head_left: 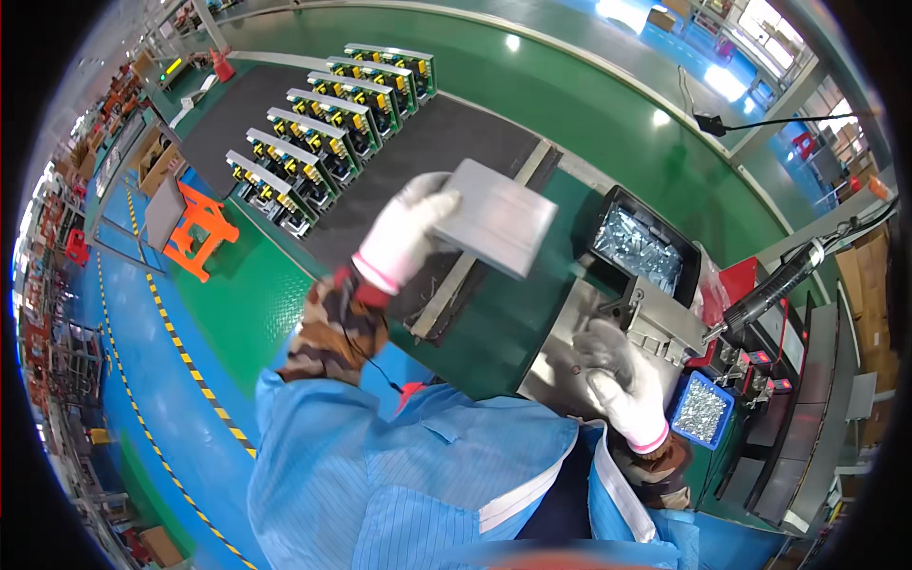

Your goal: Assembling electronic components into metal housings using an electric screwdriver.

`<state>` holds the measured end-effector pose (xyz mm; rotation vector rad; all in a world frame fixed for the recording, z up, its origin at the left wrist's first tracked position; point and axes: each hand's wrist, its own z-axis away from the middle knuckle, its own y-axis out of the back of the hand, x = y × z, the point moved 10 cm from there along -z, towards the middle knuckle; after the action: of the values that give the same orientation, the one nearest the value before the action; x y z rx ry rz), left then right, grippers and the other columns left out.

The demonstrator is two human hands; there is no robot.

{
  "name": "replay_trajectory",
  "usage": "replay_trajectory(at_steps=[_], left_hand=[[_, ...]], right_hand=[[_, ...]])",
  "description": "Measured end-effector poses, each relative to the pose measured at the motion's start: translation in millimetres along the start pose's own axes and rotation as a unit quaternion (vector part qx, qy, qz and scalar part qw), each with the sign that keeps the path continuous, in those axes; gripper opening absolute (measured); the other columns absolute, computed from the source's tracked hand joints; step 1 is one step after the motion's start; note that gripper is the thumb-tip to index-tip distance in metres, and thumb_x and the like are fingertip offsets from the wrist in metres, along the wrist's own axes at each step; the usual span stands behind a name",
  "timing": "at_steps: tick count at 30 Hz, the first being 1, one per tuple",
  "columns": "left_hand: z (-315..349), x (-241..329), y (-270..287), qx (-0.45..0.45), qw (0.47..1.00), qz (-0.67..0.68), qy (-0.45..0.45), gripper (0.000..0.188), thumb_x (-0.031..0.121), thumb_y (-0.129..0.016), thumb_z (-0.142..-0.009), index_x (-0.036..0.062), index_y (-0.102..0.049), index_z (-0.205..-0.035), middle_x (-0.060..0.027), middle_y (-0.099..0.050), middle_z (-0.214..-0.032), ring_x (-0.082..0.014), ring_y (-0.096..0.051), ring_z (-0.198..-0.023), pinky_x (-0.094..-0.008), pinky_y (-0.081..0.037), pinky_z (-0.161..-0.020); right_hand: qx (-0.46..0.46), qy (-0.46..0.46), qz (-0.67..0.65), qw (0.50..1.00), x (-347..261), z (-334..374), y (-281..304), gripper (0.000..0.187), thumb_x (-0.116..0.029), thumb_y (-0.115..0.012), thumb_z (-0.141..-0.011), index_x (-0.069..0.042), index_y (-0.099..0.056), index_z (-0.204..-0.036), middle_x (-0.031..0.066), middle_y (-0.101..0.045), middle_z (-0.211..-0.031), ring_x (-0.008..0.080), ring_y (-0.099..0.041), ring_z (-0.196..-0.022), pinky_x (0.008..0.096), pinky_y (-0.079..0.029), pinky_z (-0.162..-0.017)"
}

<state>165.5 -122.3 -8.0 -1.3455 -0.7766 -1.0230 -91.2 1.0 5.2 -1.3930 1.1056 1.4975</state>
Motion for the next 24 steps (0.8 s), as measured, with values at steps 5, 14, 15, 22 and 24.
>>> replay_trajectory(at_steps=[5, 14, 15, 22, 24], left_hand=[[-84, -23, 80, 0.047, 0.984, 0.042, 0.164, 0.015, 0.021, -0.057, -0.086, 0.0069, -0.057, -0.09, -0.0048, -0.063, -0.076, -0.0159, -0.062, -0.061, -0.0273, -0.053, -0.053], [-140, -37, 70, 0.087, 0.979, -0.026, 0.181, 0.095, 0.072, -0.059, -0.069, 0.0038, -0.038, -0.131, -0.0195, -0.042, -0.128, -0.0198, -0.048, -0.09, -0.0308, -0.044, -0.075], [-144, -39, 75, 0.106, 0.982, -0.025, 0.155, 0.091, 0.069, -0.063, -0.068, 0.0042, -0.042, -0.128, -0.016, -0.049, -0.122, -0.0194, -0.049, -0.09, -0.0292, -0.042, -0.076], [-102, -32, 60, 0.212, 0.883, -0.386, -0.165, 0.066, 0.036, -0.077, -0.068, -0.001, -0.047, -0.113, -0.0163, -0.058, -0.113, -0.0253, -0.06, -0.1, -0.0339, -0.046, -0.087], [-96, -28, 57, 0.217, 0.82, -0.497, -0.184, 0.047, 0.022, -0.076, -0.071, 0.0031, -0.051, -0.107, -0.011, -0.062, -0.098, -0.0194, -0.062, -0.082, -0.0305, -0.05, -0.074]], right_hand=[[-0.017, -0.053, 0.02, 0.998, 7, 17, 6, 0.052, -0.013, -0.059, -0.086, 0.006, -0.038, -0.13, 0.0138, -0.056, -0.116, 0.0186, -0.054, -0.106, 0.0293, -0.043, -0.09], [0.05, -0.083, -0.01, 0.995, 14, 36, 26, 0.048, -0.014, -0.056, -0.087, 0.009, -0.041, -0.126, 0.0177, -0.06, -0.111, 0.0209, -0.058, -0.101, 0.0325, -0.044, -0.091], [0.053, -0.071, 0.001, 0.996, 9, 36, 27, 0.047, -0.013, -0.056, -0.087, 0.009, -0.042, -0.125, 0.018, -0.06, -0.11, 0.0214, -0.059, -0.1, 0.0328, -0.044, -0.091], [0.06, -0.045, 0.068, 0.995, -6, 38, 44, 0.045, -0.013, -0.055, -0.084, 0.008, -0.045, -0.123, 0.0188, -0.061, -0.107, 0.0231, -0.059, -0.097, 0.0335, -0.045, -0.089], [0.069, -0.045, 0.09, 0.993, -7, 39, 48, 0.047, -0.016, -0.058, -0.084, 0.007, -0.045, -0.123, 0.0181, -0.061, -0.106, 0.0221, -0.059, -0.096, 0.033, -0.045, -0.088]])
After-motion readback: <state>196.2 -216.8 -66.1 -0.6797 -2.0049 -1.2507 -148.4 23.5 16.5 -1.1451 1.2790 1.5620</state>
